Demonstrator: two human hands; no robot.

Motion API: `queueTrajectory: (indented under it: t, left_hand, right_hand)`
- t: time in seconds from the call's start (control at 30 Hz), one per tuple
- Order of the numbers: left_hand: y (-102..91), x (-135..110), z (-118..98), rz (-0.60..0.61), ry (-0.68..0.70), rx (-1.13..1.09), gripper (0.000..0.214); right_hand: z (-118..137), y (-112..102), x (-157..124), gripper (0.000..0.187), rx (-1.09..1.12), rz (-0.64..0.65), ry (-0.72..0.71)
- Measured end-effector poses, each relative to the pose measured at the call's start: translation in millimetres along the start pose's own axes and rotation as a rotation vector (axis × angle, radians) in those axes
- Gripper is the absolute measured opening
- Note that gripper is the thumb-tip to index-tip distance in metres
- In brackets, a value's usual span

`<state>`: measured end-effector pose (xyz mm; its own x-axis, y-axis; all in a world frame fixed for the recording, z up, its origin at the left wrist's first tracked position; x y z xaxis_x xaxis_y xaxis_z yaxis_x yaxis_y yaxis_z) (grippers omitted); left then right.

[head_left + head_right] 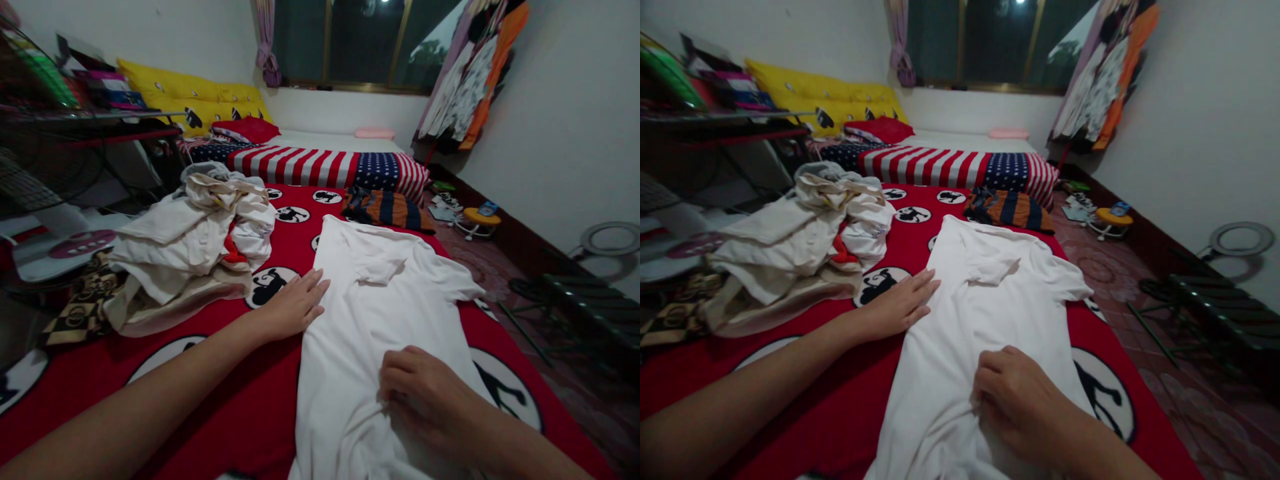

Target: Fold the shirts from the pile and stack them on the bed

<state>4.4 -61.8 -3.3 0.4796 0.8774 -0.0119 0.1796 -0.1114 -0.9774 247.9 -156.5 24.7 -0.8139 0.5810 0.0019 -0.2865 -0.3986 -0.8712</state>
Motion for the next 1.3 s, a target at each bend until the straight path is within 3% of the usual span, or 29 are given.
queueTrajectory:
  t: [0.1,0.27,0.37,0.43,0.5,0.63,0.73,0.83,0.97,1.13,1.2,1.3]
  left_hand:
    - [-3.8,-9,-5,0.026,0.053,-0.028,0.065]
    - [-12.3,-25,-4,0.189,0.141,-0.042,0.104]
    - [-23.6,-23,-7,0.171,0.145,-0.060,0.096]
    - [-28.5,-17,-17,0.079,0.131,-0.097,0.076]
    - [-26.6,-12,-32,0.014,0.135,-0.143,0.065]
    - [-5.4,-13,-62,0.096,0.234,-0.181,0.080]
    - [7.1,-19,-70,0.129,0.251,-0.169,0.089]
    - [10.2,-26,-69,0.141,0.257,-0.161,0.087]
    - [6.9,-37,-66,0.188,0.301,-0.159,0.087]
    - [-2.2,-45,-54,0.247,0.377,-0.251,0.084]
    - [-5.7,-43,-47,0.210,0.372,-0.319,0.075]
    - [-8.6,-31,-40,0.105,0.287,-0.341,0.064]
  right_hand:
    - [3,1,0,0.028,-0.005,-0.009,-0.005]
    - [10,-4,-1,0.026,-0.016,0.109,0.006]
    - [1,-17,5,0.019,-0.049,0.133,0.036]
    - [-18,-30,16,0.013,-0.128,0.046,0.125]
    - [-47,-45,28,0.011,-0.217,-0.125,0.277]
    - [-108,-66,52,0.032,-0.168,-0.421,0.615]
    - [-135,-67,71,0.050,0.022,-0.550,0.744]
    - [-145,-67,88,0.043,0.077,-0.708,0.658]
    - [-155,-72,92,0.032,-0.076,-0.928,0.513]
    - [-157,-70,72,0.044,-0.325,-0.805,0.656]
    - [-142,-70,63,0.046,-0.388,-0.823,0.582]
    - [-122,-71,47,0.032,-0.390,-0.791,0.428]
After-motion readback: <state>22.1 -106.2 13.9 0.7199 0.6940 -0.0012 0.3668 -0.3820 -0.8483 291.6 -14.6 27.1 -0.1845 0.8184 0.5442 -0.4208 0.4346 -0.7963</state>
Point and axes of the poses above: each hand's wrist, its own x-axis towards the middle knuckle, its own y-axis out of the palm, z = x × y, the point moved 2 cm from there along x, towards the middle knuckle, and after that the axes turned 8 degrees about -y, right-handed, at the moved point
